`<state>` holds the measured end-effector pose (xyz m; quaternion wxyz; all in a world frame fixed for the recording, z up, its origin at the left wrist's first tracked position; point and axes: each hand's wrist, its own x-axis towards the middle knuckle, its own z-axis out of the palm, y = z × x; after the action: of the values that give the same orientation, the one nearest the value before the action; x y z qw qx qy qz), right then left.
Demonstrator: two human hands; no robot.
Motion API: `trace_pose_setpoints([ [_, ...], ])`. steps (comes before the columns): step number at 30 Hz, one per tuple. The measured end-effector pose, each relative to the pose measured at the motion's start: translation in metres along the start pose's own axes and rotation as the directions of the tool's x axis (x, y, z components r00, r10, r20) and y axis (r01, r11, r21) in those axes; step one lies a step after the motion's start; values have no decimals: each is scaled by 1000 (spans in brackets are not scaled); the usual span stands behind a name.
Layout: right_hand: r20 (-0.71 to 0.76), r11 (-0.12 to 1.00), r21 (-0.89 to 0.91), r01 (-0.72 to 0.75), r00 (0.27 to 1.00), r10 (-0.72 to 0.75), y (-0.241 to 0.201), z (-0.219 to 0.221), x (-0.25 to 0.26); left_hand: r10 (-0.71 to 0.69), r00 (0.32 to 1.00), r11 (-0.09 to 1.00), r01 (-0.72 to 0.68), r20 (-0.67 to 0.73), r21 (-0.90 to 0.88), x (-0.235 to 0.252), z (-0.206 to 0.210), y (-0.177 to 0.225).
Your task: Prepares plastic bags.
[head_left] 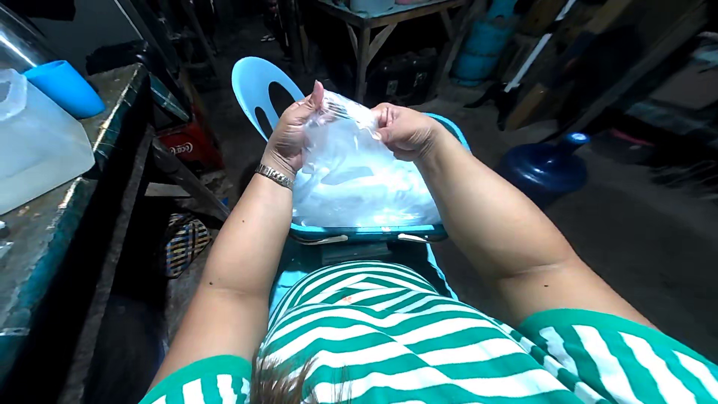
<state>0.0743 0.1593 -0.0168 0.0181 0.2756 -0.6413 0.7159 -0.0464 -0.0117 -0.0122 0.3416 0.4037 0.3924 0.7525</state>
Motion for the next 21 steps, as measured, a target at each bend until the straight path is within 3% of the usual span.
trace_pose_setpoints([
  [2,-30,993,50,104,994,-102,1,-5,-2,24,997,999,-26,72,31,-1,-6,-1],
  [5,-272,968,150,203,949,-157,-4,-10,-3,70,979,988,-94,189,121,-2,-13,0],
  [7,-284,972,147,185,949,-137,-5,-14,-3,62,997,972,-68,36,226,-1,-4,2],
  [9,-174,981,128,148,977,-125,-1,-21,-3,73,974,951,-3,-216,309,6,1,0],
  [11,-170,995,41,96,982,-87,-3,-19,0,135,910,920,32,-392,392,13,0,-4],
  [14,-451,959,-274,-79,891,-55,-10,-3,7,271,850,791,72,-452,608,16,-2,-8],
  [17,-590,752,-602,-271,784,-190,-5,-12,11,281,849,745,100,-447,659,15,-7,-7],
  [19,-663,640,-661,-393,705,-252,-4,-19,10,304,850,787,30,-431,616,15,-10,-5],
  [21,-709,555,-652,-517,675,-205,-4,-15,12,345,819,854,-72,-458,515,16,-8,-3],
])
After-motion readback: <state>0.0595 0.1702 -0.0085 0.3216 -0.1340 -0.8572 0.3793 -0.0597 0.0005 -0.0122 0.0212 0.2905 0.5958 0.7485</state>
